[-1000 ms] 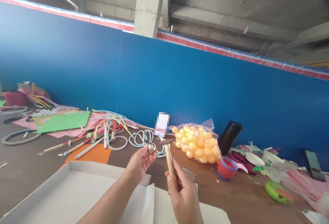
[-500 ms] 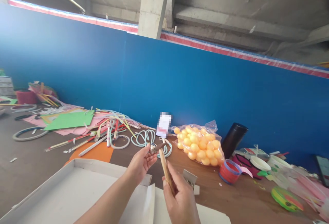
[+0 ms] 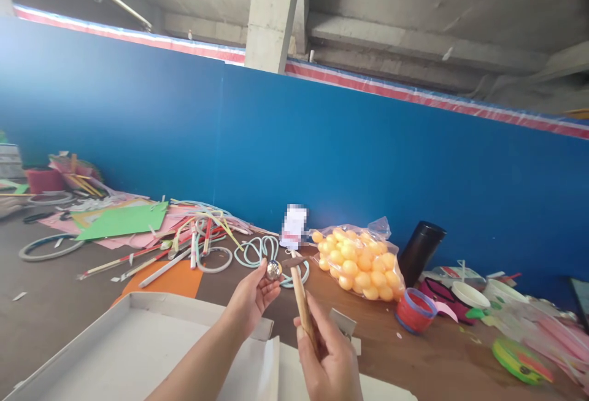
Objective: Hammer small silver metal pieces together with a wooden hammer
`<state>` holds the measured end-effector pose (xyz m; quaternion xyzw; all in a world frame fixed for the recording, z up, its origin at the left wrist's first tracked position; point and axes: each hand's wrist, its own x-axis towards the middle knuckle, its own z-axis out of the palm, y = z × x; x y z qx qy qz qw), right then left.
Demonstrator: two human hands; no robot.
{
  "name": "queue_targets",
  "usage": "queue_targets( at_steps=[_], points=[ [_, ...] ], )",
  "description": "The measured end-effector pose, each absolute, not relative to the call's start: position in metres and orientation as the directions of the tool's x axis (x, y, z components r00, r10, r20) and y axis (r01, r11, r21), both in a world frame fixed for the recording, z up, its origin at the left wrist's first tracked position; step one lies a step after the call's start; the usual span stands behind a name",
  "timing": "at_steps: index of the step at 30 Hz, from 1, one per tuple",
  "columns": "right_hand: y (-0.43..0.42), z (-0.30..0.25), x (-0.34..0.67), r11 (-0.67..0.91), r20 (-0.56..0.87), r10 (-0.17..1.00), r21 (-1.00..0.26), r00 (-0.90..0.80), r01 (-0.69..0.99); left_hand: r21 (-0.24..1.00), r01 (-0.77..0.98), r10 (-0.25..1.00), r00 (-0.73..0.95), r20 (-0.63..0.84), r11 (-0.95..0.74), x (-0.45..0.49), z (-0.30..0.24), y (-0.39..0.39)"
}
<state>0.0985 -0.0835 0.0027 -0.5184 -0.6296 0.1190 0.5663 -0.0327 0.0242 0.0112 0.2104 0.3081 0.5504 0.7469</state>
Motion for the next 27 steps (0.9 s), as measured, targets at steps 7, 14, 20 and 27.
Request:
queue_targets(
  at_steps=[7,14,20,27],
  points=[
    [-0.0834,0.0070,0.0954,0.444,0.610,0.774,-0.715,0.169,0.540,0.675,-0.684,0.961,0.209,-0.183,0.277,-0.0339,0.0122,0.0211],
    [-0.0824,0.0050,0.0969,0.428,0.581,0.799,-0.729,0.153,0.534,0.697,-0.671,0.967,0.199,-0.162,0.255,-0.0351,0.0107,0.0231],
    [-0.0817,0.0032,0.0978,0.410,0.556,0.819,-0.742,0.145,0.530,0.705,-0.659,0.965,0.185,-0.184,0.261,-0.0344,0.0081,0.0243],
    [-0.0813,0.0042,0.0969,0.412,0.558,0.817,-0.744,0.148,0.526,0.702,-0.648,0.955,0.181,-0.233,0.294,-0.0336,0.0094,0.0244]
  ],
)
